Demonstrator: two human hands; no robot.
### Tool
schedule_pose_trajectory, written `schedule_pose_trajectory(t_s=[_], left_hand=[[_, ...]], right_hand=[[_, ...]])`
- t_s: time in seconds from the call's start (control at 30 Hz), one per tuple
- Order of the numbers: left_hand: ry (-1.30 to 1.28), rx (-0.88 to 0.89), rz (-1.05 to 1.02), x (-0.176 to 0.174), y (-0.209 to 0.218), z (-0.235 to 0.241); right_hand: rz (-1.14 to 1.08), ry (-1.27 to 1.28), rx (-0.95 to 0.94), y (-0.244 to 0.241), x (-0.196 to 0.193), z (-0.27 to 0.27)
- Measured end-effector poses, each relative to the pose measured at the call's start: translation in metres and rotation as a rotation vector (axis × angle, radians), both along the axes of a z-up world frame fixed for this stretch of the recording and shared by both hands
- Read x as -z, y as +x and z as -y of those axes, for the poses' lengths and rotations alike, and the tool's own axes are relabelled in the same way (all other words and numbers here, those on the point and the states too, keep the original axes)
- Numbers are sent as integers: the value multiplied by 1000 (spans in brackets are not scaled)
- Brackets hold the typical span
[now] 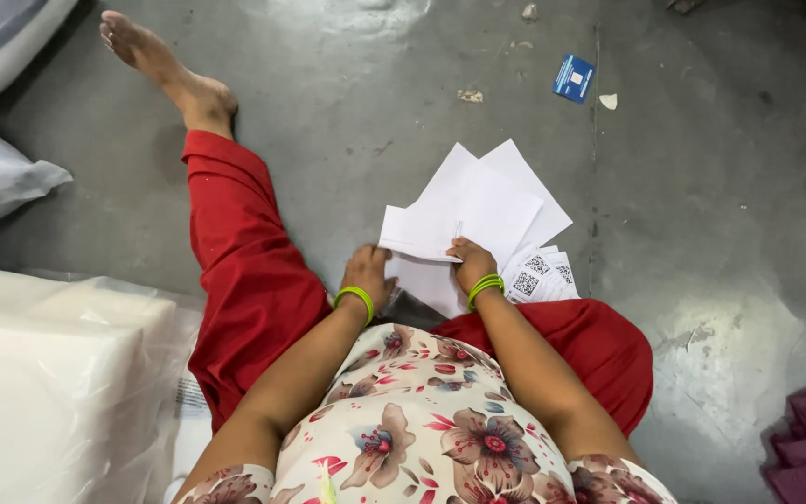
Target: The person folds small paper labels or instruction sheets by hand.
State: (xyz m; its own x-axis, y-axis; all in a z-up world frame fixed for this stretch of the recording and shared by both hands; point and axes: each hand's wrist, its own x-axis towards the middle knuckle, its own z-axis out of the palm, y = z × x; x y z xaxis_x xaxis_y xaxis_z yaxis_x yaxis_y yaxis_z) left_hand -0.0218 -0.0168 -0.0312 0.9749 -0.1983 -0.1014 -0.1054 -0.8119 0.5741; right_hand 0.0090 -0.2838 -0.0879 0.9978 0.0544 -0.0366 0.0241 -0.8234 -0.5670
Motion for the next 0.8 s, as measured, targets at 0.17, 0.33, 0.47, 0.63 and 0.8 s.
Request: schedule_pose_trajectory(t_s=[0.17, 0.33, 0.47, 0.63, 0.8], left_hand=[[-113, -112, 255, 30, 17, -12], [-275, -88, 35, 51, 29, -21], [-244, -156, -78, 43, 35, -20], [-264, -241, -98, 44, 42, -15], [-302, -304, -158, 31, 49, -10]], right_hand=[[-25, -38, -69, 2, 9, 9], [-11, -33, -153, -1, 8, 16], [-65, 82, -93, -1, -27, 11], [-126, 56, 6, 1, -15, 17], [-81, -99, 104, 4, -18, 7]])
